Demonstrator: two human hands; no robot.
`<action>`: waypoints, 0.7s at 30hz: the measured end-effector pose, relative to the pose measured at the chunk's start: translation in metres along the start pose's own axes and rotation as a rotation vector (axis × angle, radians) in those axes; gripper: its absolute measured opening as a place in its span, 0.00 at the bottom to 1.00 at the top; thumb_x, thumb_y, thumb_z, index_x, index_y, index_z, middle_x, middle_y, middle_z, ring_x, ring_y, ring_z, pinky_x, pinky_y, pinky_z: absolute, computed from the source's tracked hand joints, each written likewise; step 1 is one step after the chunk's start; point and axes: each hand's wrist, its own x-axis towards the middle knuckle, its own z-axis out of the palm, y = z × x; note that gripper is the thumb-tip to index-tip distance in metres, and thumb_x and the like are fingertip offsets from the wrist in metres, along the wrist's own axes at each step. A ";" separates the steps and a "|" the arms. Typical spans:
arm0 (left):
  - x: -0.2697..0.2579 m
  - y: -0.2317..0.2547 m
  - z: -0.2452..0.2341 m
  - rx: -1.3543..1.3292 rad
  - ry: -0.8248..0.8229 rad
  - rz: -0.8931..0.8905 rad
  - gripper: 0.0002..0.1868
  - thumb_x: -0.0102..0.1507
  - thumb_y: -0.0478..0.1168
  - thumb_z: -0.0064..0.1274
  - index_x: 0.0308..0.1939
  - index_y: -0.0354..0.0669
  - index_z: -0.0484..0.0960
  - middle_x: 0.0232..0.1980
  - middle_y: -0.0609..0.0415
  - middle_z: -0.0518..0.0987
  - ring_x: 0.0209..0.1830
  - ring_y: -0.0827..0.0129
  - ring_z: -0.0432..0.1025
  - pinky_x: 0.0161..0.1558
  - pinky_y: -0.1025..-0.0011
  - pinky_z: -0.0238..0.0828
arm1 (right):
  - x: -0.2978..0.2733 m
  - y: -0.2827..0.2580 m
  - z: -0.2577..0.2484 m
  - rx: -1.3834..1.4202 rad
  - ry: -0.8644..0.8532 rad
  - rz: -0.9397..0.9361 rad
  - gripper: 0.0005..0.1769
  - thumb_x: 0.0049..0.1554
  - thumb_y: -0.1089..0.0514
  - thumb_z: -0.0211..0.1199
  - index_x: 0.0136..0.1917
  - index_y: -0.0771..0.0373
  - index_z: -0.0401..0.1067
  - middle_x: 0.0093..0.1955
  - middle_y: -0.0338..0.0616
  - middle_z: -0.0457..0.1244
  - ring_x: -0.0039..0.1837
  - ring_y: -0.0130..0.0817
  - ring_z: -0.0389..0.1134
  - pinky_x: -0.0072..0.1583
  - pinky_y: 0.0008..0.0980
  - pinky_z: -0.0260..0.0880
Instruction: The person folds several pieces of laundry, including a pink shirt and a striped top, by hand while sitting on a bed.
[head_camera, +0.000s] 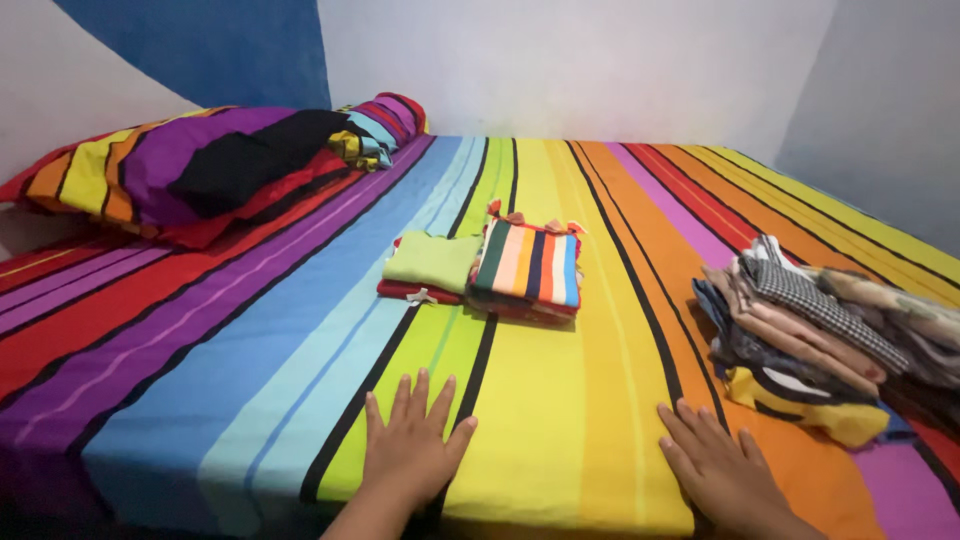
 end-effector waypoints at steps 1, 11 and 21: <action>-0.001 -0.001 0.001 0.002 -0.004 0.004 0.40 0.67 0.69 0.27 0.81 0.67 0.44 0.85 0.54 0.37 0.85 0.61 0.28 0.76 0.41 0.14 | -0.003 0.000 0.000 0.002 -0.003 0.005 0.37 0.62 0.31 0.34 0.83 0.34 0.37 0.87 0.28 0.31 0.86 0.31 0.27 0.79 0.54 0.25; -0.002 -0.001 0.013 -0.015 0.136 0.001 0.39 0.66 0.69 0.30 0.79 0.66 0.51 0.84 0.53 0.42 0.84 0.60 0.34 0.75 0.38 0.15 | -0.021 -0.018 -0.016 0.000 0.143 0.002 0.36 0.63 0.32 0.36 0.82 0.36 0.45 0.86 0.33 0.38 0.85 0.36 0.35 0.78 0.59 0.33; -0.007 -0.003 0.025 -0.059 0.331 0.012 0.37 0.65 0.68 0.35 0.76 0.63 0.61 0.81 0.51 0.52 0.82 0.58 0.42 0.75 0.39 0.23 | -0.039 -0.035 -0.027 0.066 0.270 0.000 0.34 0.63 0.36 0.39 0.80 0.39 0.53 0.85 0.35 0.43 0.84 0.37 0.40 0.77 0.61 0.34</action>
